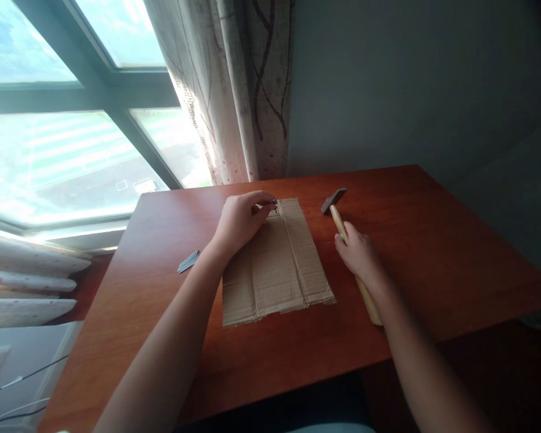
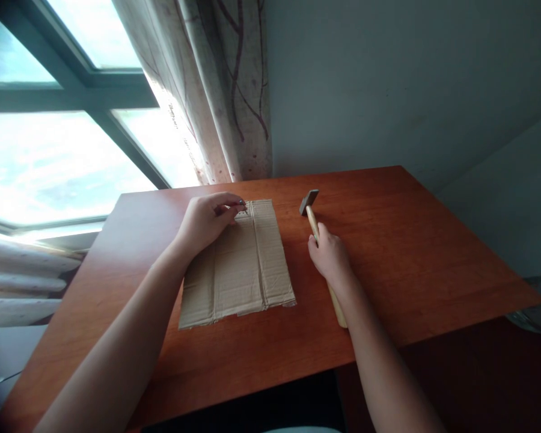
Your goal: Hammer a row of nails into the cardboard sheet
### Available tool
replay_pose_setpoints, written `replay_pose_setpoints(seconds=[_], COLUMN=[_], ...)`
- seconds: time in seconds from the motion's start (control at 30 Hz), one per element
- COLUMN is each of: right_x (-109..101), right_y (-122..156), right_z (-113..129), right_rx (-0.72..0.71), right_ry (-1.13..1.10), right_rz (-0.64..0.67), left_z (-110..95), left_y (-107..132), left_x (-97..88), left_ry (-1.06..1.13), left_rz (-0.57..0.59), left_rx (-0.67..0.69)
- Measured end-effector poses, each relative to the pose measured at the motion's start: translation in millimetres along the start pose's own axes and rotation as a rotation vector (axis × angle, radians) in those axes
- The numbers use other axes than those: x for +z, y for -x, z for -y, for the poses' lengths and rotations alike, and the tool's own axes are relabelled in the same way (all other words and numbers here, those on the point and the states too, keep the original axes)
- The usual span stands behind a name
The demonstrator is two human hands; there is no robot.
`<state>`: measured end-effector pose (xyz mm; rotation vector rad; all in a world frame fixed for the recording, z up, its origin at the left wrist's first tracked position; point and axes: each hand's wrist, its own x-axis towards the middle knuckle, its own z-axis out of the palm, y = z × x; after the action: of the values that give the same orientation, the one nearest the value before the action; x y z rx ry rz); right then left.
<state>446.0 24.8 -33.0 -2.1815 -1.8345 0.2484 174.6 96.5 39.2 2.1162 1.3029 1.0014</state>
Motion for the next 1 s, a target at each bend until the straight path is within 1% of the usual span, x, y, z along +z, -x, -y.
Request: replay_pose_setpoints(seconds=[0.6, 0.7, 0.8, 0.87, 1.0], right_x=[-2.7, -2.5, -2.0, -2.0, -3.5], right_y=[2.7, 2.5, 2.1, 1.8, 1.7], right_z=[2.8, 2.4, 1.8, 2.0, 3.2], right_rx=[-0.005, -0.001, -0.006, -0.005, 0.002], right_ry=[0.015, 0.020, 0.015, 0.011, 0.004], right_rz=[0.003, 0.009, 0.007, 0.009, 0.016], left_z=[-4.5, -4.4, -3.3, -2.0, -0.3], left_y=[1.9, 1.5, -0.2, -1.8, -5.6], left_x=[1.9, 1.8, -3.8, -11.3, -28.3], left_ry=[-0.042, -0.018, 0.049, 0.086, 0.097], left_rz=[-0.008, -0.017, -0.050, -0.075, -0.079], left_rx=[-0.021, -0.020, -0.018, -0.021, -0.021])
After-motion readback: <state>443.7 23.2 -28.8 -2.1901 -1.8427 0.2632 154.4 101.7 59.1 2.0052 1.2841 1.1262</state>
